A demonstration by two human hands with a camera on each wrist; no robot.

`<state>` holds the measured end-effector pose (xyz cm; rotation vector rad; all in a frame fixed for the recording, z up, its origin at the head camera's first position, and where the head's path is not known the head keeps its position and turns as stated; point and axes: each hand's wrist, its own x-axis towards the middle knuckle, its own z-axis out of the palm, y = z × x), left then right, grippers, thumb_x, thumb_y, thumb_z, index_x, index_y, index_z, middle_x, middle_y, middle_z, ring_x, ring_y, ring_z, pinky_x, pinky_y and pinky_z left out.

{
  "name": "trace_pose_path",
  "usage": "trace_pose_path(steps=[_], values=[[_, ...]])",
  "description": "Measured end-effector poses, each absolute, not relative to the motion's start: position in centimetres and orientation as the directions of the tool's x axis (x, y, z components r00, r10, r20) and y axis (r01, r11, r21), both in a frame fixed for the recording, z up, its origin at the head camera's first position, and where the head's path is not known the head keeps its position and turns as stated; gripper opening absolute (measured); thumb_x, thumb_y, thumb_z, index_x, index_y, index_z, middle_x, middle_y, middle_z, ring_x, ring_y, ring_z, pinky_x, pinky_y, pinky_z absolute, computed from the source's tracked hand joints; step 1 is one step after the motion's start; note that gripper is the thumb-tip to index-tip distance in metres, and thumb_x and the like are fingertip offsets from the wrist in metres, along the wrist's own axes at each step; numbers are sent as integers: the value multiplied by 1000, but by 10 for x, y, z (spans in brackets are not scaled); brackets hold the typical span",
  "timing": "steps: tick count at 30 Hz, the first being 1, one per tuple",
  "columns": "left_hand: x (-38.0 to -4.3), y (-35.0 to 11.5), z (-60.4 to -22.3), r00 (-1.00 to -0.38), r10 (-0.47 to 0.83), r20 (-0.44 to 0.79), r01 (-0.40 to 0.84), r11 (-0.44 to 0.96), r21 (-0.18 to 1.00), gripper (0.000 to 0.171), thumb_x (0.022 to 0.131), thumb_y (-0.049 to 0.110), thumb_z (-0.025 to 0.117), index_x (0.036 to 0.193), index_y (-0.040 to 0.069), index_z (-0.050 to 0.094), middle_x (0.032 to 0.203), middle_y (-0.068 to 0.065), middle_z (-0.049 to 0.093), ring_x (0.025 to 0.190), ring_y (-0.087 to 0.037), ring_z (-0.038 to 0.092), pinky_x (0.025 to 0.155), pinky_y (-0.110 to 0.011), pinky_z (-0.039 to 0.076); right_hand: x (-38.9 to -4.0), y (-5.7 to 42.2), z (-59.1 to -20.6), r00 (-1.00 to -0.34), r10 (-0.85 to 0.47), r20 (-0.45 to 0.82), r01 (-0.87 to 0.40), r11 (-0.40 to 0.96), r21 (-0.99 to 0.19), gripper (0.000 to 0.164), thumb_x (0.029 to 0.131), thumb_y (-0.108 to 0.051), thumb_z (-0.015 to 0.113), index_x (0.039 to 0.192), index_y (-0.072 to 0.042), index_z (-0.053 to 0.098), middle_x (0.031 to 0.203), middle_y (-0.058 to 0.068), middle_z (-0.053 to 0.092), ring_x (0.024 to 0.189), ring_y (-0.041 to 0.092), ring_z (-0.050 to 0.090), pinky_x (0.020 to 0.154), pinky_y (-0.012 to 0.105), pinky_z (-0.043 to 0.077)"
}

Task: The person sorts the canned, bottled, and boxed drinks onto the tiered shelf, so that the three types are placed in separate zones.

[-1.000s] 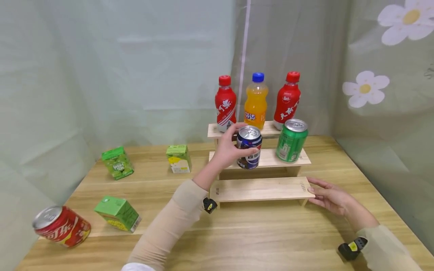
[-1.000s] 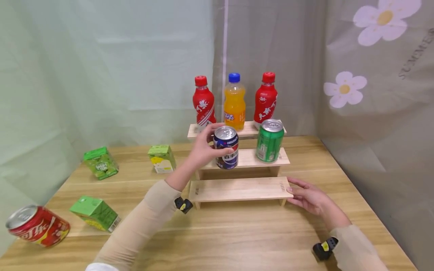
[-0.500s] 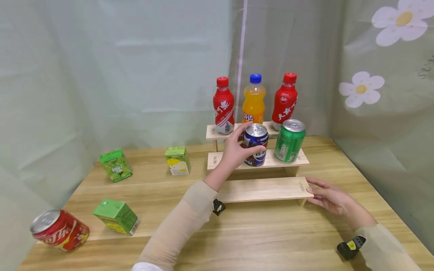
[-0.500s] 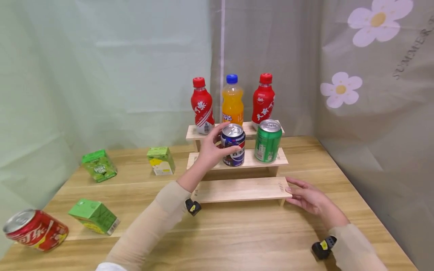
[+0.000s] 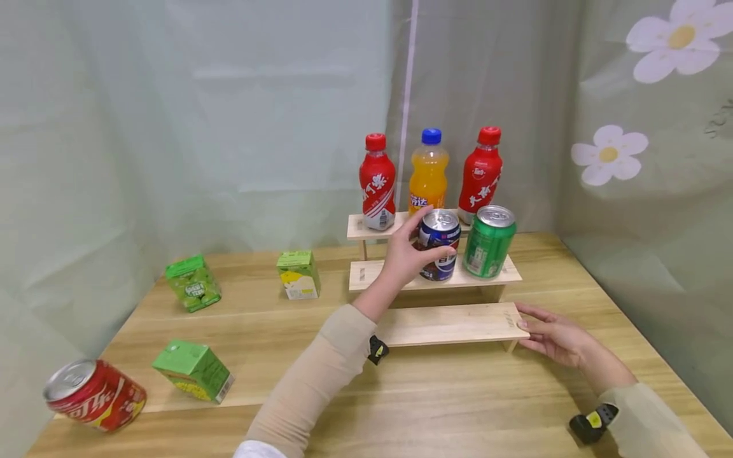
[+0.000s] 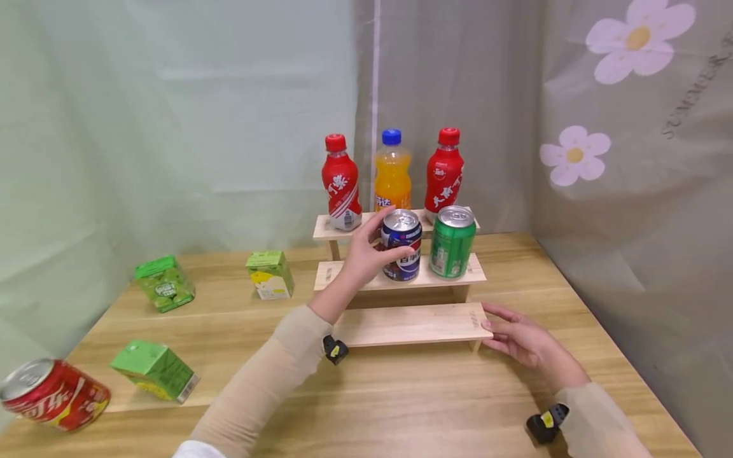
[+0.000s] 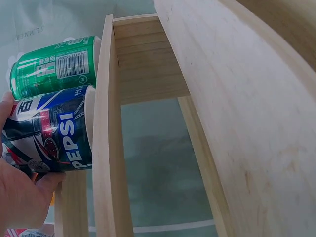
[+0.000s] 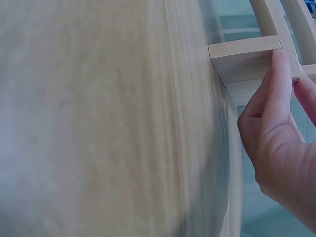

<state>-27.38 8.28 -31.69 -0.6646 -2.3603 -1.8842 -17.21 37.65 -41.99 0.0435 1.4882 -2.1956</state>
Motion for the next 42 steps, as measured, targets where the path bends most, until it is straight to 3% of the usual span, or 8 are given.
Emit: trace_pose_path(steps=[7, 29, 42], values=[[-275, 84, -318, -910, 297, 290, 347, 162, 924, 77, 75, 21, 82, 142, 31, 43, 140, -5, 49, 123, -24, 51, 100, -42, 47, -172, 377, -424, -886, -350, -306, 410, -281, -867, 35, 96, -4, 53, 104, -35, 68, 101, 4, 67, 92, 14, 67, 82, 24, 55], [-272, 78, -312, -890, 349, 293, 363, 155, 919, 81, 74, 18, 83, 141, 22, 37, 139, -6, 47, 123, -24, 49, 101, -43, 46, -170, 375, -421, -889, -336, -311, 408, -276, -870, 34, 96, -5, 53, 103, -35, 68, 100, 4, 67, 91, 14, 67, 82, 24, 55], [-266, 64, -314, -911, 294, 290, 343, 150, 927, 76, 72, 17, 84, 136, 18, 42, 136, -8, 47, 124, -28, 47, 100, -41, 47, -170, 374, -421, -896, -306, -323, 409, -279, -869, 33, 96, -5, 54, 101, -34, 68, 99, 3, 68, 90, 14, 68, 81, 25, 55]])
